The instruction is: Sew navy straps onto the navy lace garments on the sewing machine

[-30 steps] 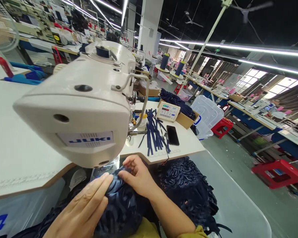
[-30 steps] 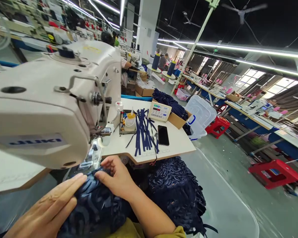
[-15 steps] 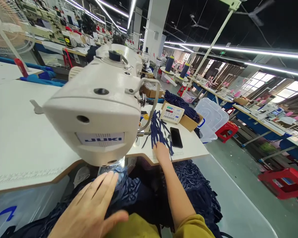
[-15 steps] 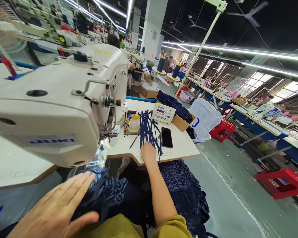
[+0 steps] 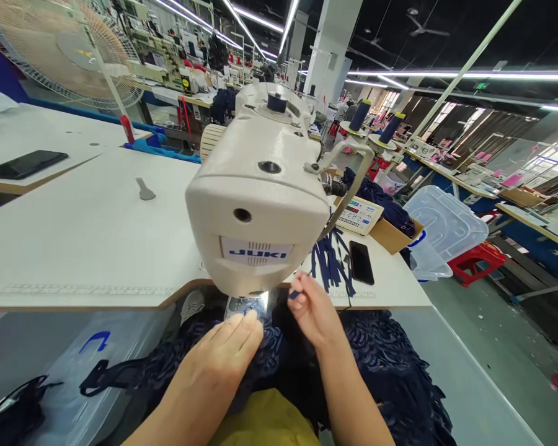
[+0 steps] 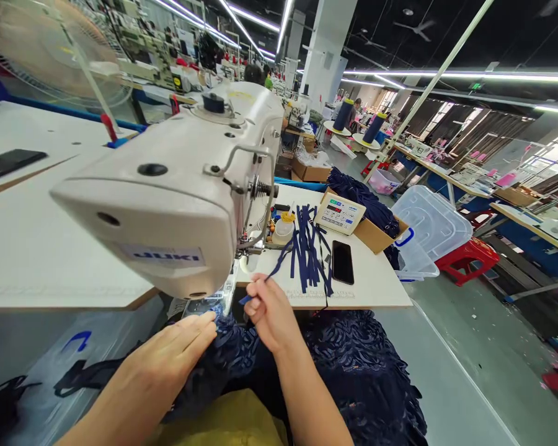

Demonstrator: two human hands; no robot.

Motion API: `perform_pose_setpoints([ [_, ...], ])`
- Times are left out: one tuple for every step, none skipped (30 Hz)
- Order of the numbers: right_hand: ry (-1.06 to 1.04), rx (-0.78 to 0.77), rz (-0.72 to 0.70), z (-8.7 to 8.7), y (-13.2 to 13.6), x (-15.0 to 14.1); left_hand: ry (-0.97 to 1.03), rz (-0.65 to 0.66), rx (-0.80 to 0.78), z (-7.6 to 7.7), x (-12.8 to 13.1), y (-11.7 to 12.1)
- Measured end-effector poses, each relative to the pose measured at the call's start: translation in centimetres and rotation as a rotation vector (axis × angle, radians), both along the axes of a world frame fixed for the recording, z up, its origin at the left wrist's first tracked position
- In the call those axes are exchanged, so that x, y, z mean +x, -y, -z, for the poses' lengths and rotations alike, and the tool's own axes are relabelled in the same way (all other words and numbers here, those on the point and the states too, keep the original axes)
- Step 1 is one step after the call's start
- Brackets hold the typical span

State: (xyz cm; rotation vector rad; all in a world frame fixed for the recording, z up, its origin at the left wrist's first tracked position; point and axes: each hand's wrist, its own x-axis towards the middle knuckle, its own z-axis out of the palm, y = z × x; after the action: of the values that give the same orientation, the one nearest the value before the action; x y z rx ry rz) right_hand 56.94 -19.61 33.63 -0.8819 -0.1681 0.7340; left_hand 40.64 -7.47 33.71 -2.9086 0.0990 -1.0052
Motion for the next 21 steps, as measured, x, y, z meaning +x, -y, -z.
perform_pose_setpoints([
  [-0.008, 0.01, -0.055, 0.0, -0.6, -0.9, 0.003, -0.003, -0.027, 0.0, -0.1, -0.1],
  [0.024, -0.006, -0.086, 0.0, -1.1, -1.5, -0.001, 0.001, -0.049, 0.0, -0.1, -0.2],
  [0.088, -0.038, -0.094, 0.2, -1.5, -1.8, -0.005, 0.012, -0.07, 0.0, -0.2, -0.4],
  [0.171, -0.078, -0.086, 0.5, -1.8, -2.0, -0.005, 0.029, -0.091, 0.0, -0.3, -0.7],
  [0.262, -0.122, -0.072, 0.7, -1.9, -2.0, -0.012, 0.054, -0.111, 0.0, -0.4, -1.0],
  [0.35, -0.171, -0.062, 1.0, -2.0, -1.9, -0.006, 0.07, -0.14, 0.0, -0.6, -1.3],
  [0.429, -0.218, -0.06, 1.2, -1.9, -1.9, 0.006, 0.072, -0.177, 0.1, -0.7, -1.5],
  [0.497, -0.263, -0.064, 1.3, -1.8, -1.8, 0.022, 0.074, -0.211, 0.2, -0.8, -1.8],
  [0.551, -0.301, -0.072, 1.3, -1.7, -1.8, 0.02, 0.086, -0.232, 0.4, -0.9, -2.0],
  [0.591, -0.329, -0.082, 1.3, -1.7, -1.9, 0.008, 0.102, -0.236, 0.6, -1.1, -2.1],
  [0.619, -0.348, -0.09, 1.2, -1.6, -2.0, -0.007, 0.12, -0.223, 0.8, -1.2, -2.1],
  [0.637, -0.361, -0.091, 1.1, -1.6, -2.2, -0.023, 0.138, -0.192, 1.0, -1.3, -2.2],
  [0.648, -0.372, -0.085, 1.1, -1.7, -2.4, -0.039, 0.154, -0.149, 1.1, -1.3, -2.2],
  [0.65, -0.382, -0.071, 1.0, -1.8, -2.5, -0.052, 0.161, -0.102, 1.1, -1.3, -2.1],
  [0.646, -0.391, -0.053, 1.0, -1.9, -2.7, -0.058, 0.161, -0.062, 1.1, -1.3, -2.1],
  [0.634, -0.396, -0.038, 1.1, -1.9, -2.7, -0.056, 0.162, -0.03, 0.9, -1.3, -2.0],
  [0.617, -0.398, -0.032, 1.1, -2.0, -2.7, -0.057, 0.167, -0.011, 0.7, -1.2, -2.0],
  [0.599, -0.402, -0.04, 1.2, -2.1, -2.7, -0.055, 0.167, -0.01, 0.5, -1.2, -2.0],
  [0.587, -0.412, -0.057, 1.3, -2.1, -2.6, -0.043, 0.16, -0.027, 0.3, -1.1, -1.9],
  [0.582, -0.43, -0.082, 1.3, -2.1, -2.6, -0.028, 0.151, -0.052, 0.0, -1.1, -1.9],
  [0.586, -0.458, -0.104, 1.3, -2.0, -2.5, -0.019, 0.153, -0.067, -0.1, -1.0, -2.0],
])
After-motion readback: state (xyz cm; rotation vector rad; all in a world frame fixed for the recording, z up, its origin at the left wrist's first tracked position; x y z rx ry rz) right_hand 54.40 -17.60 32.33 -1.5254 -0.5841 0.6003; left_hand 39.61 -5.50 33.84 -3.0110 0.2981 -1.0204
